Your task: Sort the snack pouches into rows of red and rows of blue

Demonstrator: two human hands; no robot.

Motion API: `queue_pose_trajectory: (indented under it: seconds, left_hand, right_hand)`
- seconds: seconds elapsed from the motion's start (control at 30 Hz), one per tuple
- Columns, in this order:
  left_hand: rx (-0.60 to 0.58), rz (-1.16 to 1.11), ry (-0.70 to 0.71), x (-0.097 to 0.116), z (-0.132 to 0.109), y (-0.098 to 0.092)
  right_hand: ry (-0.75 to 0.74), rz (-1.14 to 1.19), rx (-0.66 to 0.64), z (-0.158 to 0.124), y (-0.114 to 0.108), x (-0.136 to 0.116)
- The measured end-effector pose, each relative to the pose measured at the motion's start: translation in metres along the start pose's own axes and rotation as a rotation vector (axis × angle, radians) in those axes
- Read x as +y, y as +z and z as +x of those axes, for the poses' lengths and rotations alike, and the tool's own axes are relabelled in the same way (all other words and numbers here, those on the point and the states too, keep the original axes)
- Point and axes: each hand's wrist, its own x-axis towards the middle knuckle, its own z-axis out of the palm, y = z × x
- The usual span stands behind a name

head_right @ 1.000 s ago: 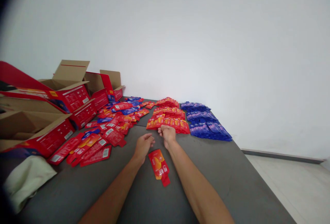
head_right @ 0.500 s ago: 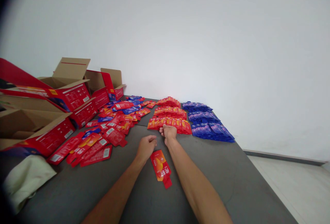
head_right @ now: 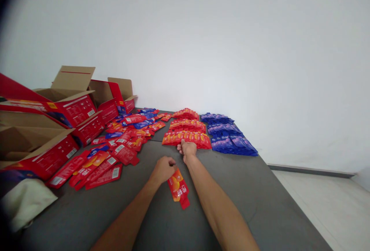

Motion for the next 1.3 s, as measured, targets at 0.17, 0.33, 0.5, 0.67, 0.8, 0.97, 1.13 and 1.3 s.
queue_pose_trajectory:
  seconds: [0.17,0.33,0.5,0.67,0.8,0.97,1.13,1.3]
  left_hand:
    - [0.009,0.139,0.070,0.005,-0.005,-0.001]
    - [0.026,0.165,0.058,0.005,-0.008,0.002]
    - [0.036,0.084,0.024,-0.005,-0.003,0.010]
    - [0.055,-0.107,-0.056,-0.012,0.004,0.015]
    - [0.070,-0.261,-0.056,-0.006,0.004,0.014]
    - [0.192,-0.479,-0.054,0.002,0.004,0.011]
    - [0.287,-0.634,-0.133,0.001,0.008,0.006]
    - [0.054,-0.646,-0.177,0.009,0.003,-0.001]
  right_hand:
    - [-0.044,-0.059,-0.034,-0.009,-0.018,-0.002]
    - [-0.109,-0.139,-0.098,-0.032,-0.052,0.008]
    - [-0.244,-0.402,-0.175,-0.055,-0.088,0.025]
    - [-0.577,-0.688,-0.184,-0.079,-0.104,0.022]
    - [-0.623,-0.688,-0.326,-0.098,-0.099,0.018]
    - [-0.567,-0.631,-0.426,-0.102,-0.097,0.020]
    - [-0.366,-0.422,-0.378,-0.092,-0.102,0.020]
    - [-0.298,-0.226,-0.280,-0.088,-0.107,0.014]
